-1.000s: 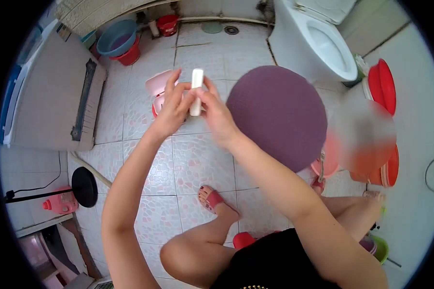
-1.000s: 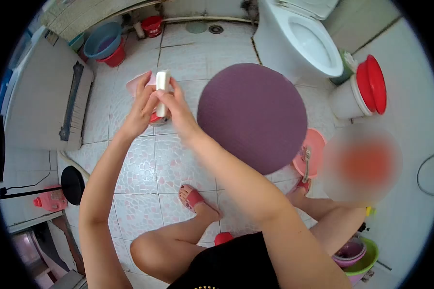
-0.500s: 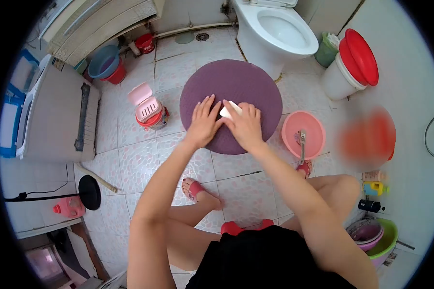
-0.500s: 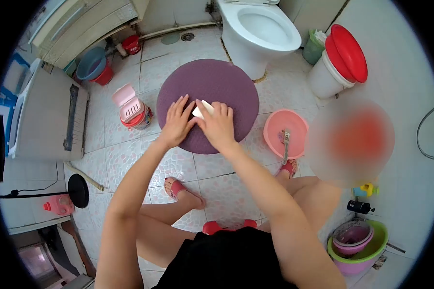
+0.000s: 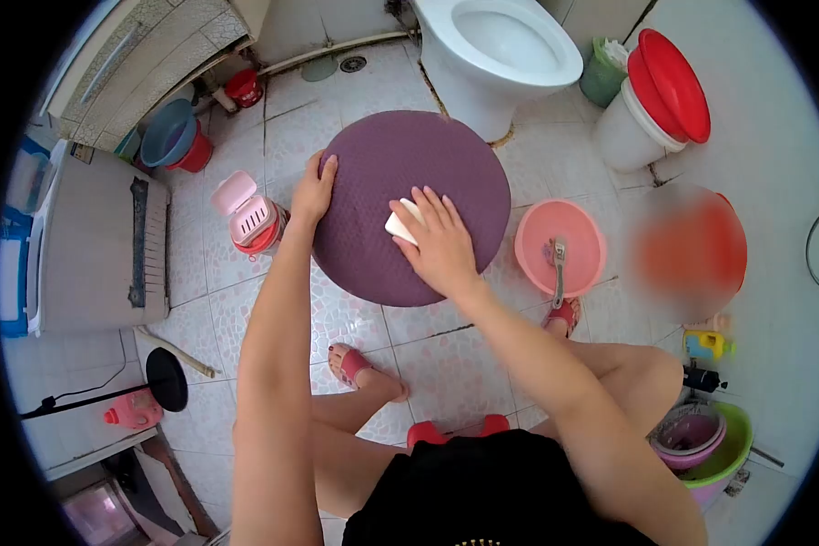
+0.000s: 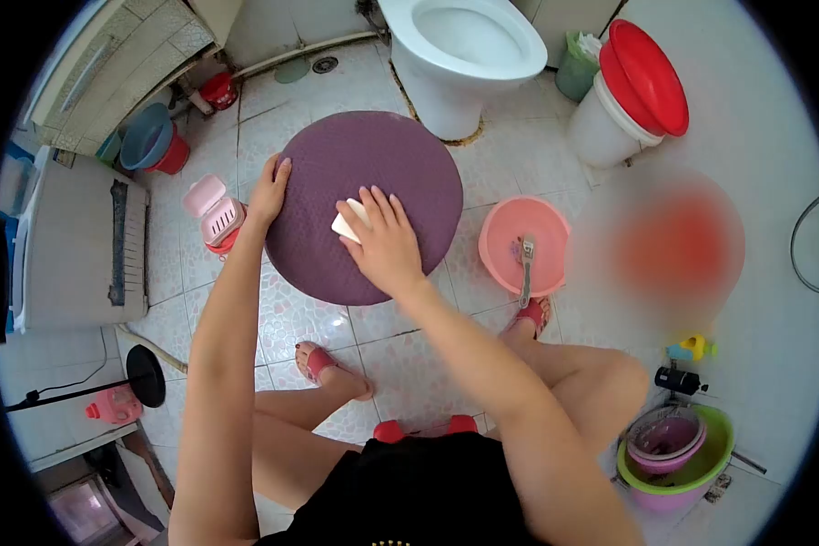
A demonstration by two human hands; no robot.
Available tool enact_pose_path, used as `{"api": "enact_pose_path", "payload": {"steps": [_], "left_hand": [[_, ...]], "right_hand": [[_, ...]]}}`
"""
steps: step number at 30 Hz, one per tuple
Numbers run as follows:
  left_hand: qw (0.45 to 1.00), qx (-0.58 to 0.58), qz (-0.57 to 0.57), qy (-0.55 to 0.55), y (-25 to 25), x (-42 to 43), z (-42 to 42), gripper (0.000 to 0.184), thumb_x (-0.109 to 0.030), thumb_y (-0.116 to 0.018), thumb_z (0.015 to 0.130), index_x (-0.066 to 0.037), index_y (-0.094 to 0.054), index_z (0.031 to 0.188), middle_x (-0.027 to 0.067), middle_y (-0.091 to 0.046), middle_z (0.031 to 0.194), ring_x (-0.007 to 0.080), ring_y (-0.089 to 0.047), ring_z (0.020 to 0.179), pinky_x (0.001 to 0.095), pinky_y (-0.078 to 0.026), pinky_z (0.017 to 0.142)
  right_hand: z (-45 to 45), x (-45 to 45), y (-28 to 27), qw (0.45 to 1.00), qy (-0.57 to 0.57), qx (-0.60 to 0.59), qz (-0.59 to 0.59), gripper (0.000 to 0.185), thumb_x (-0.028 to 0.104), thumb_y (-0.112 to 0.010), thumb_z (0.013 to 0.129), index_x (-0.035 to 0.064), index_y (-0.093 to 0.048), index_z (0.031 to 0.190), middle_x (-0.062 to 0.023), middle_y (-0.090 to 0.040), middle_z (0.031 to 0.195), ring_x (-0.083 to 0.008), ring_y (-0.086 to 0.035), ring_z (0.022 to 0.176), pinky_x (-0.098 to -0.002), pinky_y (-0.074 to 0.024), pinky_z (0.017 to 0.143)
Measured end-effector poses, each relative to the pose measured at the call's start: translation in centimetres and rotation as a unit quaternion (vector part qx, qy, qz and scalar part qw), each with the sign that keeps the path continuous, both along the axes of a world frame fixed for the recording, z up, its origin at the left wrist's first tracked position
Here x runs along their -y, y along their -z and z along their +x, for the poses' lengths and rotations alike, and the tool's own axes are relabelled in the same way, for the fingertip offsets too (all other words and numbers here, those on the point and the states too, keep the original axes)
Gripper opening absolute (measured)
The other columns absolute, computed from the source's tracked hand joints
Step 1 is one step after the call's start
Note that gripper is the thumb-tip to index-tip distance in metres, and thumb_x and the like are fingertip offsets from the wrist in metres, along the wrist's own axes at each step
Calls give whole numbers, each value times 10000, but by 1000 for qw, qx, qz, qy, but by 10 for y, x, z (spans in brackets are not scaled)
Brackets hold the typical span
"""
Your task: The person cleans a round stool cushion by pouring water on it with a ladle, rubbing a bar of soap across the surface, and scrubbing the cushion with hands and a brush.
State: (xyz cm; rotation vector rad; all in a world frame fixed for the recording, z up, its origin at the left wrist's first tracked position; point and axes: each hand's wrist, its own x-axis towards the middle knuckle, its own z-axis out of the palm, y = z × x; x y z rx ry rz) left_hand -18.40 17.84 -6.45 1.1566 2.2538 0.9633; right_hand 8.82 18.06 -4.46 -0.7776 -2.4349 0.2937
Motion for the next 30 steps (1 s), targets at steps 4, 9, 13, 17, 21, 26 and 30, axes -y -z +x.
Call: {"api": "enact_pose_path", "payload": {"steps": [4, 9, 13, 17, 21, 26, 30], "left_hand": [[995, -18, -7, -94, -2, 44, 37, 572, -443, -432, 1016, -36, -449, 1418, 272, -539, 1368, 444, -520, 1257, 461, -408, 1051], [968, 11, 122, -218, 40, 106, 91, 566, -294, -478, 1011, 54, -356, 1441, 320, -477, 1390, 459, -473, 1280, 473, -366, 1079], [949, -187, 62, -246, 16, 132, 126, 552, -75, -535, 897, 38, -396, 1419, 274, -474, 1385, 436, -433, 1294, 492, -304, 1117], [935, -247, 251, -25, -62, 104, 218, 659, 89, -492, 661, 1, -489, 1313, 227, -443, 1380, 392, -396, 1311, 485, -270, 1128], [948, -59, 267, 164, -53, 54, 320, 481, 102, -471, 660, -31, -612, 1100, 163, -591, 1198, 358, -512, 1197, 449, -357, 1067], [953, 113, 58, 275, 50, -4, 393, 489, 148, -442, 747, -13, -604, 1180, 174, -618, 1164, 351, -570, 1159, 421, -435, 1017], [941, 267, 62, 197, 182, -37, 438, 359, 34, -460, 884, -4, -593, 1215, 139, -649, 1065, 292, -638, 984, 411, -493, 894]], "right_hand": [[13, -5, -1, 1000, -4, -6, -12, 543, 294, -667, 892, 158, -521, 1397, -188, -500, 1418, -337, -436, 1357, -489, -307, 1150], [24, -10, 0, 998, 27, -24, -58, 661, 333, -682, 892, 148, -431, 1475, -211, -408, 1494, -357, -342, 1420, -499, -251, 1177], [58, -28, -11, 936, -11, -261, -237, 647, 313, -656, 934, 128, -386, 1492, -224, -324, 1541, -377, -312, 1435, -462, -259, 1174], [144, -65, 25, 772, 191, -479, -372, 372, 192, -570, 991, -4, -530, 1305, -130, -585, 1293, -239, -540, 1243, -373, -389, 1101], [235, -97, 161, 554, 342, -615, -446, 229, 76, -558, 939, -6, -625, 1142, -140, -664, 1050, -191, -660, 915, -305, -528, 820], [284, -87, 257, 697, 487, -376, -370, 192, 75, -598, 905, 7, -671, 1069, -123, -679, 969, -193, -654, 834, -308, -526, 762], [275, -95, 272, 639, 431, -421, -478, 204, 64, -569, 939, 13, -677, 1104, -90, -679, 988, -175, -648, 849, -270, -512, 731]]}}
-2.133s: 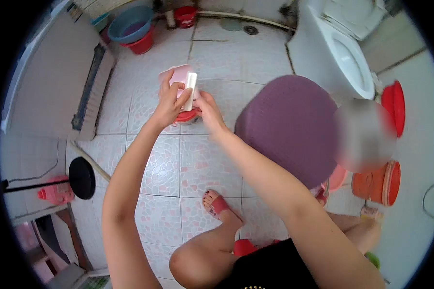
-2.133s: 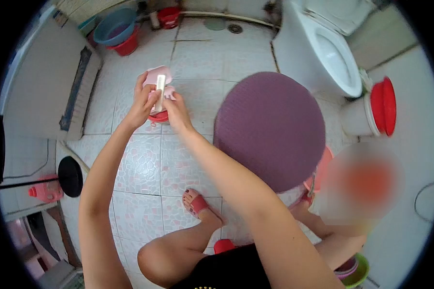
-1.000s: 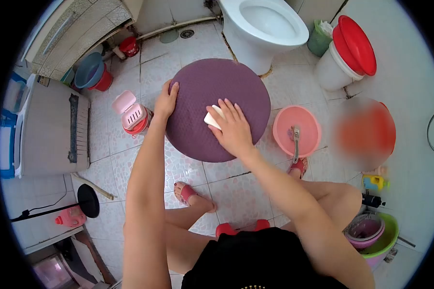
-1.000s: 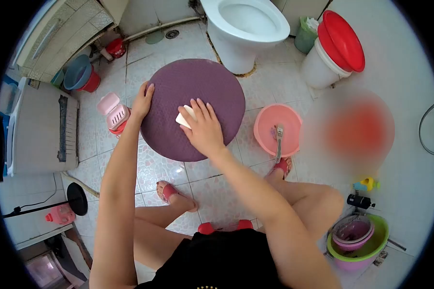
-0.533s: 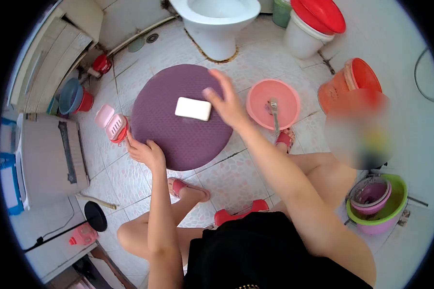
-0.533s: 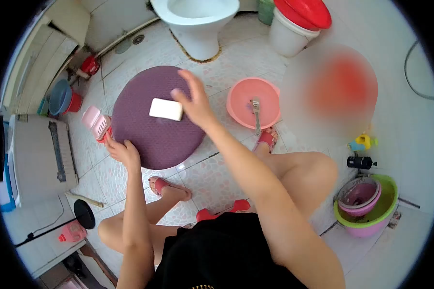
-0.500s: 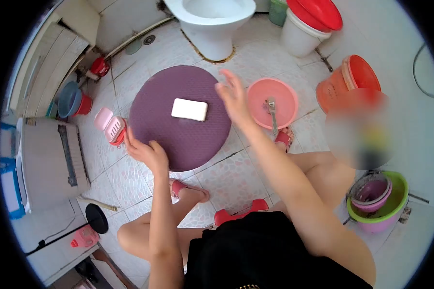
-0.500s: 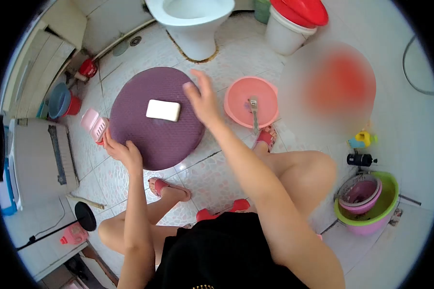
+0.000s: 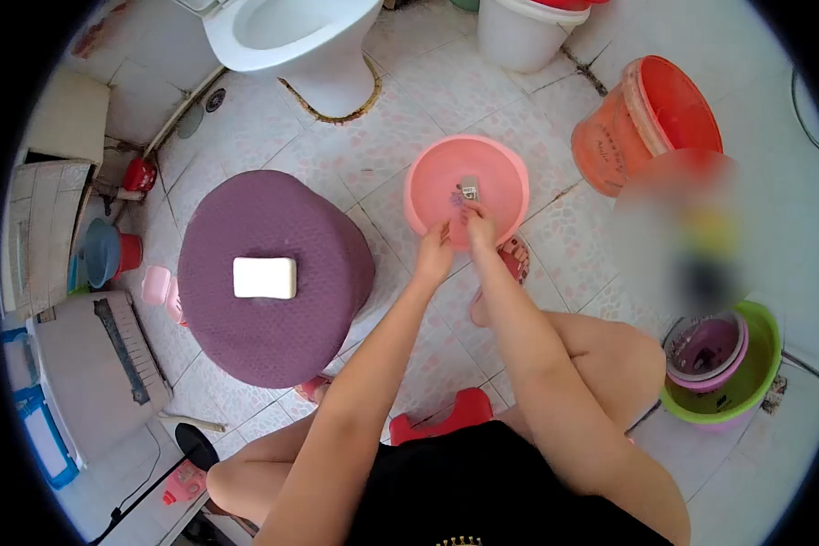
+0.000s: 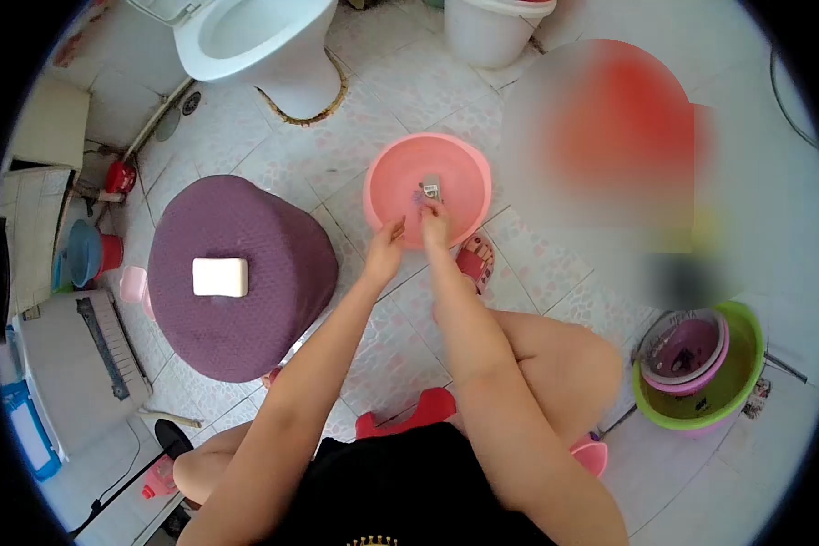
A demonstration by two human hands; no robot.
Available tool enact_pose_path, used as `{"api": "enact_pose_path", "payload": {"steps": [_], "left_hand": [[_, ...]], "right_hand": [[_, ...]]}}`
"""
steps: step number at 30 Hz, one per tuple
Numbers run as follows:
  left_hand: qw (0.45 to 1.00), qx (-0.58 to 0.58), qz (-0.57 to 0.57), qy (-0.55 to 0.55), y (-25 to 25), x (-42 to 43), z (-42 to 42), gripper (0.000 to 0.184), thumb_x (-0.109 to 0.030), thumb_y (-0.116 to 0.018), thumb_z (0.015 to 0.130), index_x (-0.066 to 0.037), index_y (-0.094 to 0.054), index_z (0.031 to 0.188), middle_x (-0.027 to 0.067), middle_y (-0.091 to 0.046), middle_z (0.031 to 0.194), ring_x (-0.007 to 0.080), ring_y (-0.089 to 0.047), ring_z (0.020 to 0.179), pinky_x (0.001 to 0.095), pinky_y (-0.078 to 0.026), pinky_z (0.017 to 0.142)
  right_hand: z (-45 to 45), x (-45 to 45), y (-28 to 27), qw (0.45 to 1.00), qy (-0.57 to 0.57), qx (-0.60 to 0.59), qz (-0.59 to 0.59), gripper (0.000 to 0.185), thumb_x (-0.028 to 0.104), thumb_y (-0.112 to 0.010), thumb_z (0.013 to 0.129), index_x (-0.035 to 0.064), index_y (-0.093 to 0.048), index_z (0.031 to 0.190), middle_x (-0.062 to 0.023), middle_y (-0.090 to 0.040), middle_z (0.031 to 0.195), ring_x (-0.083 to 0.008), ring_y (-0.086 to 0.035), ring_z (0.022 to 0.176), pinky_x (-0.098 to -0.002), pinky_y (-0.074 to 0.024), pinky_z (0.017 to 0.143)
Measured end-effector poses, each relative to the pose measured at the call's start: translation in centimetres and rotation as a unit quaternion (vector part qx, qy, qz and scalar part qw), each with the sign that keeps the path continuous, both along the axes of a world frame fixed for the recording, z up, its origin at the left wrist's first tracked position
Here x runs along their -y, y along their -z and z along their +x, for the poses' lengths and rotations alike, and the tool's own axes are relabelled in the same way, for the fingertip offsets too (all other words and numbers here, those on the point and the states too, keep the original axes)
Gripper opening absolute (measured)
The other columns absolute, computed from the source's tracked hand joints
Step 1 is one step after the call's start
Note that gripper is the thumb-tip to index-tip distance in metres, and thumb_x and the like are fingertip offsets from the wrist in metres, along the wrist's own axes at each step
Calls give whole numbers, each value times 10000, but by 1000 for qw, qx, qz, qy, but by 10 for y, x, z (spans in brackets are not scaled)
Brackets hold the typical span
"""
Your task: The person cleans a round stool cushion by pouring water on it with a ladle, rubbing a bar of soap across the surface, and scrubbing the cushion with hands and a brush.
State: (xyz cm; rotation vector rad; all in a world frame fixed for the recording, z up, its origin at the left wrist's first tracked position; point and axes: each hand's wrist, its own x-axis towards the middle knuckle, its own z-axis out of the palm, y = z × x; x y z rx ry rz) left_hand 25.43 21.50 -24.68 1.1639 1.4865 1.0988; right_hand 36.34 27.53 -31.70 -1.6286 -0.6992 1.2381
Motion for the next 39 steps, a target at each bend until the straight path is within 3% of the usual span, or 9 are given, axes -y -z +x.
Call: {"api": "enact_pose_path", "payload": {"steps": [3, 7, 13, 16, 19, 22, 25, 30, 39], "left_hand": [[910, 322, -226, -130, 24, -28, 14, 292, -117, -469, 964, -13, -599, 1204, 88, -637, 1011, 199, -607, 869, 357, -491, 800], [853, 419, -254, -178, 59, -30, 6, 176, -166, -480, 960, -83, -572, 1085, 31, -603, 926, 123, -560, 843, 291, -458, 789], [873, 346, -238, -248, 95, -27, -11, 167, -190, -480, 961, -98, -541, 1085, 12, -601, 948, 130, -556, 870, 294, -447, 792], [879, 341, -243, -229, 118, -15, -37, 229, -209, -477, 963, -80, -531, 1144, 31, -592, 1067, 146, -547, 975, 329, -446, 852], [896, 311, -207, -240, 101, -8, -42, 361, -232, -469, 965, -66, -502, 1284, 59, -552, 1233, 171, -515, 1133, 357, -426, 965], [898, 299, -238, -216, 105, -3, -47, 475, -235, -455, 959, -82, -447, 1408, 76, -504, 1348, 200, -471, 1249, 374, -385, 1057], [869, 321, -251, -281, 83, -13, -17, 484, -232, -448, 954, -109, -443, 1422, 78, -488, 1376, 222, -463, 1266, 378, -374, 1072], [865, 240, -301, -321, 123, -27, 7, 505, -220, -395, 996, 19, -411, 1441, 157, -426, 1492, 270, -412, 1368, 376, -328, 1129], [678, 610, -166, -374, 47, -55, 6, 335, -303, -444, 1050, -18, -573, 1171, 93, -599, 1173, 202, -573, 1118, 338, -473, 997]], "right_hand": [[-21, -6, -8, 984, 17, -167, -57, 217, 41, -541, 956, 15, -676, 1124, -74, -675, 992, -155, -642, 872, -261, -512, 736], [-40, -12, 24, 969, 36, -214, -118, 239, 101, -540, 959, 17, -674, 1138, -111, -687, 1045, -200, -657, 916, -320, -526, 779], [-40, -16, 129, 967, -8, 248, -63, 253, 203, -593, 961, 9, -675, 1101, -107, -701, 974, -274, -669, 932, -369, -520, 811], [-36, -12, 110, 955, 5, 290, -69, 243, 229, -609, 965, 9, -699, 1015, -96, -691, 848, -250, -686, 798, -355, -537, 709], [-30, -10, 138, 988, 39, 137, -60, 365, 311, -603, 926, -38, -695, 984, -258, -695, 907, -377, -662, 774, -443, -501, 764], [-29, -7, 169, 989, 84, 118, 4, 277, 238, -576, 1001, -11, -693, 967, -110, -688, 831, -193, -658, 652, -327, -526, 521], [-26, -7, 130, 975, 135, -173, -27, 285, 234, -561, 1013, -30, -666, 1035, -98, -686, 856, -198, -651, 656, -334, -529, 515], [-28, -1, 93, 985, 96, -104, -98, 194, 236, -577, 1008, 53, -636, 982, -61, -662, 892, -193, -637, 721, -302, -538, 596], [-29, -17, 3, 873, 64, -480, -52, 341, 372, -645, 961, 40, -587, 911, -77, -602, 843, -231, -636, 806, -338, -574, 694]]}}
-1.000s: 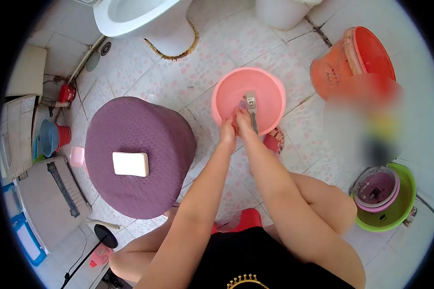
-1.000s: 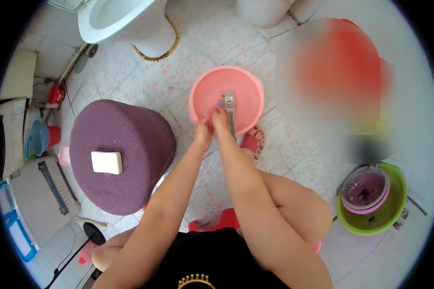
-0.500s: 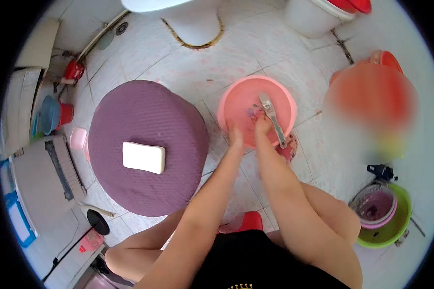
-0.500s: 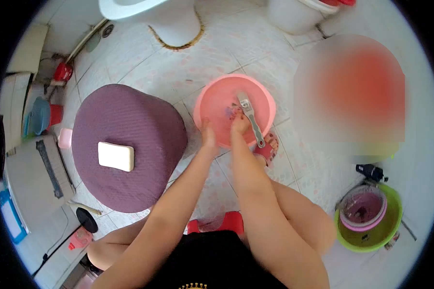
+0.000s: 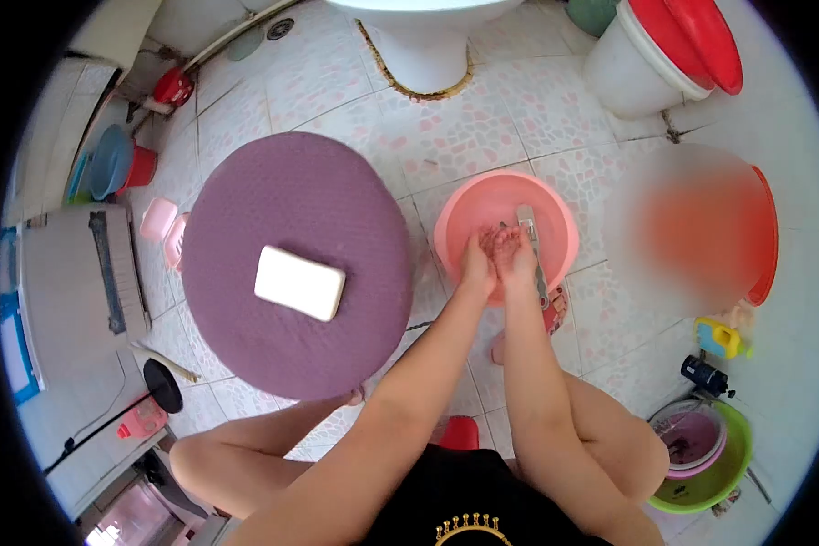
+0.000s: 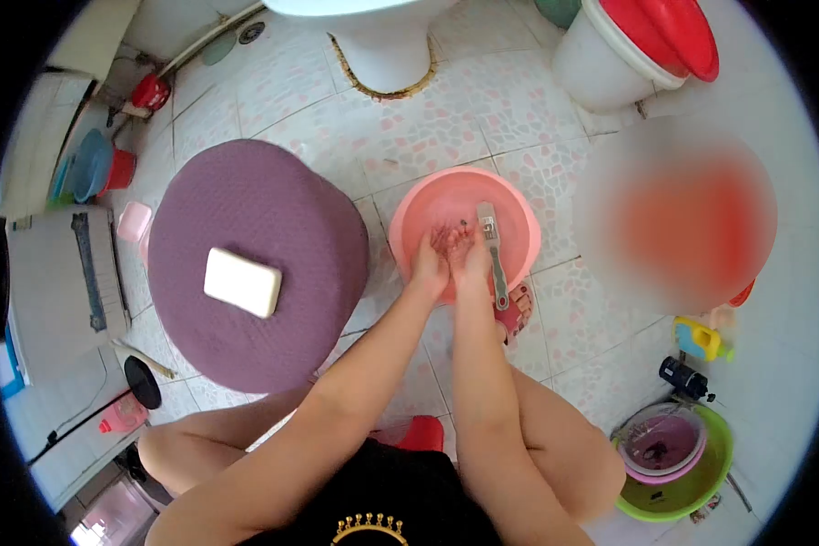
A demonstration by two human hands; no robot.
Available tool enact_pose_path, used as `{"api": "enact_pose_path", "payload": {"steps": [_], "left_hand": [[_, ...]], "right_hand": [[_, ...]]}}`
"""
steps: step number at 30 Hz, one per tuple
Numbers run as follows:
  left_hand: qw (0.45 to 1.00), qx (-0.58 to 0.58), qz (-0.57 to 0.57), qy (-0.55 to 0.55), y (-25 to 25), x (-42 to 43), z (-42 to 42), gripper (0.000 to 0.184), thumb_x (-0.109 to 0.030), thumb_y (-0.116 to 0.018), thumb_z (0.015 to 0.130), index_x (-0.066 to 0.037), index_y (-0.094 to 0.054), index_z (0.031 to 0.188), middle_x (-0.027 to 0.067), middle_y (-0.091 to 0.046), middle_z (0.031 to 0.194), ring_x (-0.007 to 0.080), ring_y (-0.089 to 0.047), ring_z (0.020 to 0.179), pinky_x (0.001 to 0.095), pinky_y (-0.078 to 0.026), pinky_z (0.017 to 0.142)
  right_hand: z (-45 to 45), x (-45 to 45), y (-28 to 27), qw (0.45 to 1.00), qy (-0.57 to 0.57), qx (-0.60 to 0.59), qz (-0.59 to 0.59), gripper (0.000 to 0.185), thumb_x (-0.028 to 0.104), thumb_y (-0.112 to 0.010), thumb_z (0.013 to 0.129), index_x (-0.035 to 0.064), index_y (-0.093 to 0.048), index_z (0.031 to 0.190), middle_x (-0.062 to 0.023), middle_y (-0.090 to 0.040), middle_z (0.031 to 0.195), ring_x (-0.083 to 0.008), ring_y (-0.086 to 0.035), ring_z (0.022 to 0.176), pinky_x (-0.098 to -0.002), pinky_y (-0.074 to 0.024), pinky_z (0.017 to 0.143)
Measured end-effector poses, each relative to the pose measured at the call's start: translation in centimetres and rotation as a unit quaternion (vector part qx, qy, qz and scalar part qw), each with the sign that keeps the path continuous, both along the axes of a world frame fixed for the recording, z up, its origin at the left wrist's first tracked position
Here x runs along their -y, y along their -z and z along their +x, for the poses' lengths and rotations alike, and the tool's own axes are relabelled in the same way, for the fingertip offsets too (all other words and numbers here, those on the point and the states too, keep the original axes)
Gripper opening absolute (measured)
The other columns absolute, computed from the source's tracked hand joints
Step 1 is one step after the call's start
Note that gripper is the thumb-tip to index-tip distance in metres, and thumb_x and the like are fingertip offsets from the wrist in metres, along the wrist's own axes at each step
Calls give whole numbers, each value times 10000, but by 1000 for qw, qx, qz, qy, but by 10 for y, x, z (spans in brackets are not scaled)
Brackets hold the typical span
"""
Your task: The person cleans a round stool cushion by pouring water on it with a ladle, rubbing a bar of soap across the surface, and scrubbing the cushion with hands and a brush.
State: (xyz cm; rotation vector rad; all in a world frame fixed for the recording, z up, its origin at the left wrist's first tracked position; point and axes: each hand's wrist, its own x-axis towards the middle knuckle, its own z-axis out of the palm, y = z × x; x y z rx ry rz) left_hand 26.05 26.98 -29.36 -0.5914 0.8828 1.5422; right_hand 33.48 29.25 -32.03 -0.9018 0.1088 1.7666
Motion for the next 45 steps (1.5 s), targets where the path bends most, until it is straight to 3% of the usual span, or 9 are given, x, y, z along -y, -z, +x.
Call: {"api": "enact_pose_path", "payload": {"steps": [7, 13, 18, 25, 33, 35, 38, 41, 45], "left_hand": [[988, -56, 132, -59, -196, 7, -24, 323, -290, -368, 1080, -35, -542, 1173, 77, -574, 1138, 202, -552, 1086, 361, -450, 1015], [955, -113, 218, -169, -308, 36, -103, 389, -283, -257, 1099, -24, -539, 1164, 107, -573, 1199, 234, -527, 1178, 397, -401, 1077], [931, -228, 200, -205, -344, 60, -204, 362, -186, -337, 1078, 42, -480, 1319, 141, -522, 1352, 235, -512, 1248, 371, -395, 1113], [924, -320, 210, -10, -335, 105, -328, 490, 28, -366, 982, 72, -307, 1466, 195, -410, 1485, 271, -437, 1368, 375, -360, 1151], [883, -425, 145, 139, -332, 185, -349, 523, 58, -380, 943, 50, -364, 1465, 194, -394, 1523, 274, -387, 1420, 373, -334, 1168], [850, -497, 109, 137, -311, 199, -345, 492, 45, -387, 940, 36, -434, 1430, 212, -431, 1500, 297, -399, 1414, 391, -324, 1169], [555, -815, -27, 165, -256, 212, -347, 487, 10, -399, 940, 11, -445, 1425, 226, -434, 1490, 351, -378, 1418, 409, -295, 1177], [412, -882, -193, 125, -238, 211, -328, 503, -131, -475, 959, 1, -414, 1442, 268, -371, 1506, 408, -315, 1429, 506, -223, 1187], [366, -884, -270, 107, -221, 203, -320, 560, -239, -486, 975, 29, -375, 1455, 283, -333, 1515, 410, -295, 1431, 553, -197, 1179]], "right_hand": [[-39, -18, -203, 987, -103, 62, 104, 319, 309, -544, 1026, 9, -568, 917, -111, -594, 906, -238, -629, 874, -340, -591, 818], [-142, -6, -307, 971, -209, -5, 113, 313, 254, -489, 1046, -56, -526, 1075, -197, -580, 1098, -331, -622, 1037, -425, -566, 948], [-249, 22, -362, 950, -276, -48, 137, 413, 208, -390, 1068, -148, -445, 1270, -291, -519, 1285, -389, -547, 1218, -446, -496, 1062], [-315, 36, -385, 914, -360, 4, 189, 477, 202, -309, 1084, -181, -347, 1367, -328, -363, 1454, -408, -408, 1362, -467, -350, 1173], [-261, 49, -388, 758, -518, 225, 326, 468, 213, -440, 1049, -125, -419, 1372, -297, -481, 1393, -390, -437, 1354, -436, -398, 1129], [-241, 55, -364, 667, -513, 331, 427, 498, 253, -521, 1019, -72, -450, 1389, -291, -496, 1387, -402, -438, 1352, -436, -394, 1120], [-213, 79, -319, 438, -378, 540, 611, 565, 308, -623, 951, 48, -473, 1430, -292, -483, 1403, -420, -457, 1328, -452, -379, 1111], [-199, 113, -284, 283, -280, 674, 622, 582, 312, -660, 917, 181, -478, 1454, -231, -431, 1448, -402, -435, 1329, -462, -364, 1107], [-199, 106, -277, 261, -257, 671, 644, 543, 314, -594, 957, 178, -455, 1464, -211, -482, 1332, -391, -463, 1271, -479, -388, 1073]]}}
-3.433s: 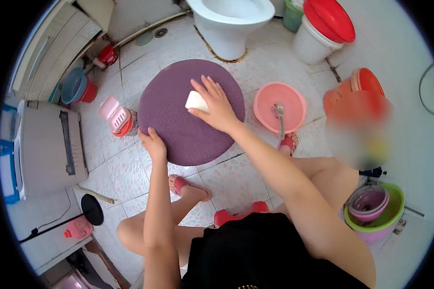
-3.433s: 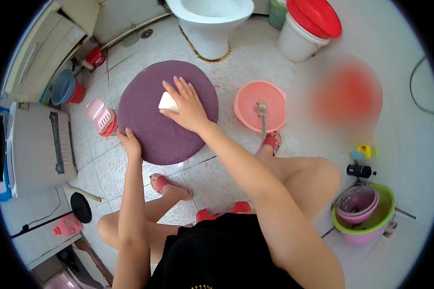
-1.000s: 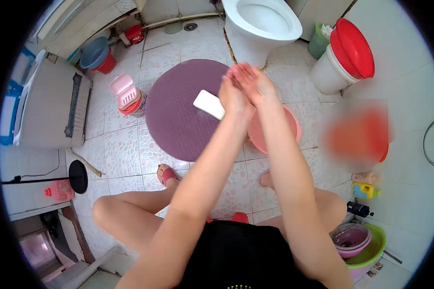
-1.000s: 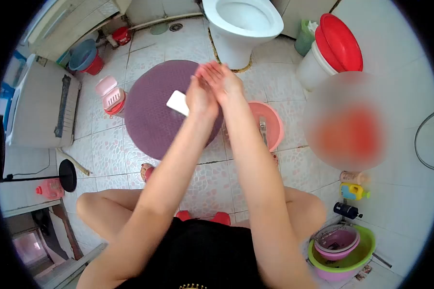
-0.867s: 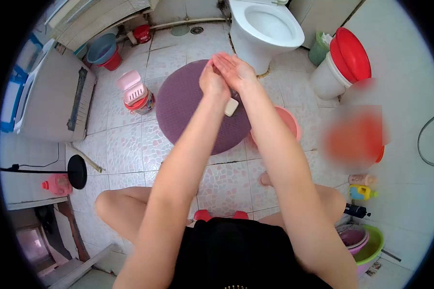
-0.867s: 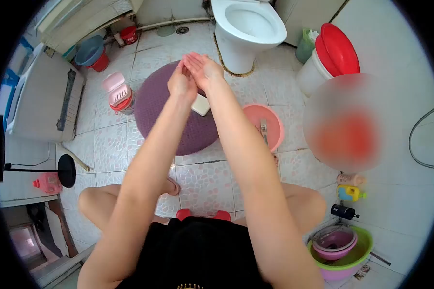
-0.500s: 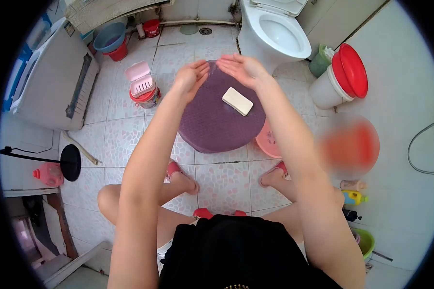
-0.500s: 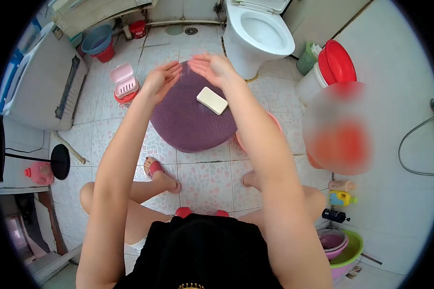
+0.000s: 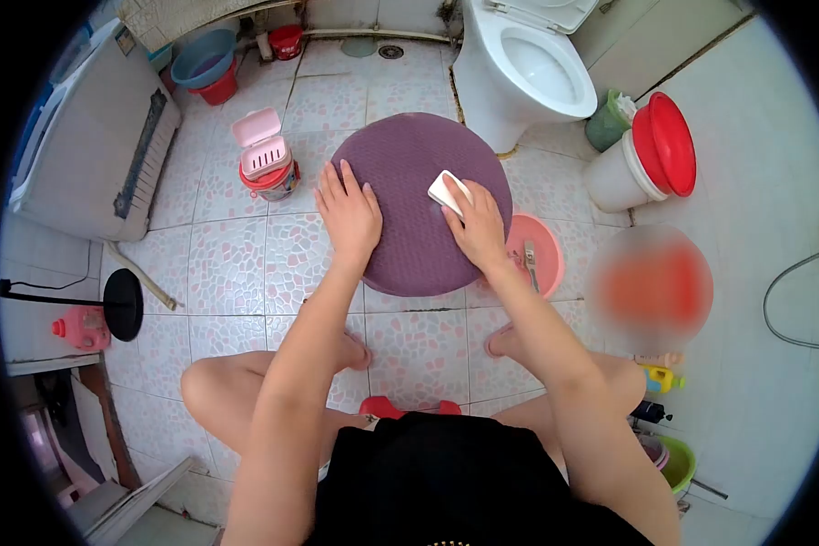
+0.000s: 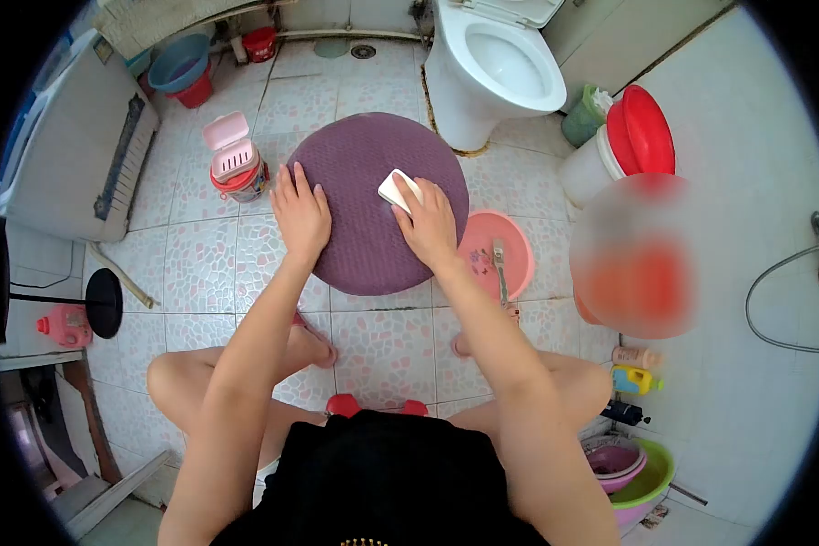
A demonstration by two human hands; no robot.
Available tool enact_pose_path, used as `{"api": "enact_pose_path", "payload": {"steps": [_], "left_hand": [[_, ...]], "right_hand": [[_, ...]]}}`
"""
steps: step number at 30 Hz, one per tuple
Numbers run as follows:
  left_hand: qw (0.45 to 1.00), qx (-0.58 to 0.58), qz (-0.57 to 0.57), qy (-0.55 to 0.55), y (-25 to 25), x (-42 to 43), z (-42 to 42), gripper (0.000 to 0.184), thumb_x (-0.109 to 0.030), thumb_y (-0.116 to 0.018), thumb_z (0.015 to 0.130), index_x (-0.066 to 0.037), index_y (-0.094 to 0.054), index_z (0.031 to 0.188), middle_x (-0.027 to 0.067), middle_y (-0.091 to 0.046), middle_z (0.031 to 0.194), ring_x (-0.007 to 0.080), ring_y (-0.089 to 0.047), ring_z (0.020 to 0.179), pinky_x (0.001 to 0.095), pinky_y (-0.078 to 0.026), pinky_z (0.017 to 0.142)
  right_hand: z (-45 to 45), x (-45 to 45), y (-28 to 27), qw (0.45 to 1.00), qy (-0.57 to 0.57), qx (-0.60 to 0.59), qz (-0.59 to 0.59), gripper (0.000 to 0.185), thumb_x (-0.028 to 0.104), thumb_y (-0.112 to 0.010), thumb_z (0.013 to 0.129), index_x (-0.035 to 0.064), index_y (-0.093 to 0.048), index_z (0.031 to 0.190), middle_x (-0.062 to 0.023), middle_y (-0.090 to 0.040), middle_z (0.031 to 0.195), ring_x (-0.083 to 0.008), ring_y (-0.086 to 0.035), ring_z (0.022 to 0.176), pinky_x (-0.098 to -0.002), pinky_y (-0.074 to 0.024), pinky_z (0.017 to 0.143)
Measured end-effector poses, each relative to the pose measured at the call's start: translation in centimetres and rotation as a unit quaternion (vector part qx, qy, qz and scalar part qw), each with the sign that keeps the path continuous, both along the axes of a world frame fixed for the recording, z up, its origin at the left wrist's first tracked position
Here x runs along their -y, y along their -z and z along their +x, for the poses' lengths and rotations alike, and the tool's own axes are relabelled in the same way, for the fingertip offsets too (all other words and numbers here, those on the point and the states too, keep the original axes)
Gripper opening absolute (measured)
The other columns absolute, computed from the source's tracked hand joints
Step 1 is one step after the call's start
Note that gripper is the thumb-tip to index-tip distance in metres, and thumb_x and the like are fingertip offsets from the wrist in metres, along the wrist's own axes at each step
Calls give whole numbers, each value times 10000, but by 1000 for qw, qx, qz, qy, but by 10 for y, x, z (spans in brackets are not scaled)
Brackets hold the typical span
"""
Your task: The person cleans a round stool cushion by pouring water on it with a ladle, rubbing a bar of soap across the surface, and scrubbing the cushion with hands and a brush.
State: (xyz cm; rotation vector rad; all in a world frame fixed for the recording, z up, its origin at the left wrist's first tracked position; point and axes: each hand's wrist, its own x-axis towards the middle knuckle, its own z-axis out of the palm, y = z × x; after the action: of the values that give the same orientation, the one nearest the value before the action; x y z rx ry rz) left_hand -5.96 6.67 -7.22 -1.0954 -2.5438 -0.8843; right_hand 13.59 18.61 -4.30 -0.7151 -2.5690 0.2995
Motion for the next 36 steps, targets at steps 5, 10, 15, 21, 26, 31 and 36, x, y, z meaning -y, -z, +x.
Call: {"api": "enact_pose_path", "payload": {"steps": [5, 10, 15, 21, 26, 31, 36], "left_hand": [[1000, -25, -1, 1, 1, -3, 2, 570, -242, -482, 972, 34, -371, 1459, 280, -341, 1513, 402, -308, 1425, 539, -219, 1172], [1000, -17, -9, -5, 1, -7, 3, 579, -242, -489, 968, 26, -365, 1467, 277, -335, 1518, 401, -318, 1418, 534, -227, 1169], [999, -36, -10, -14, 0, 2, 7, 582, -209, -506, 962, 5, -353, 1481, 275, -339, 1509, 412, -338, 1397, 526, -268, 1150], [999, -36, -15, -14, 0, 1, 8, 592, -218, -510, 957, 2, -353, 1483, 277, -344, 1504, 405, -347, 1398, 540, -257, 1158], [999, -33, -13, -8, 0, -3, 8, 589, -216, -515, 956, -4, -357, 1483, 276, -343, 1505, 408, -343, 1399, 536, -254, 1163], [999, -42, -22, -14, 0, -5, 8, 590, -216, -508, 960, -4, -348, 1487, 275, -337, 1510, 411, -339, 1400, 531, -257, 1164], [999, -44, -17, -17, 10, 0, 6, 585, -213, -507, 964, -18, -348, 1492, 262, -337, 1516, 401, -336, 1405, 525, -257, 1166]], "right_hand": [[-58, -35, -8, 1000, 18, -10, 24, 495, 304, -606, 948, 135, -508, 1403, -201, -485, 1364, -392, -486, 1264, -473, -446, 1021], [-76, -48, -7, 994, 74, -65, -55, 400, 268, -606, 944, 139, -567, 1321, -228, -480, 1374, -400, -560, 1190, -473, -502, 947], [-37, -13, -6, 999, 23, -27, -10, 356, 242, -643, 922, 267, -639, 1277, -199, -513, 1353, -364, -589, 1161, -440, -518, 921], [-30, -3, -8, 989, -138, -52, -2, 399, 220, -703, 861, 286, -671, 1254, -192, -559, 1313, -355, -624, 1109, -412, -539, 899], [-81, -56, 3, 992, -59, -110, 11, 308, 247, -706, 870, 216, -716, 1177, -172, -596, 1269, -334, -642, 1078, -415, -541, 889], [-125, -71, 1, 989, 57, -135, -29, 290, 303, -737, 822, 224, -737, 1102, -123, -635, 1188, -324, -664, 997, -425, -547, 833], [-92, -14, 2, 983, -142, -109, -40, 274, 301, -750, 782, 238, -738, 1049, -94, -642, 1150, -293, -671, 974, -411, -557, 800]]}}
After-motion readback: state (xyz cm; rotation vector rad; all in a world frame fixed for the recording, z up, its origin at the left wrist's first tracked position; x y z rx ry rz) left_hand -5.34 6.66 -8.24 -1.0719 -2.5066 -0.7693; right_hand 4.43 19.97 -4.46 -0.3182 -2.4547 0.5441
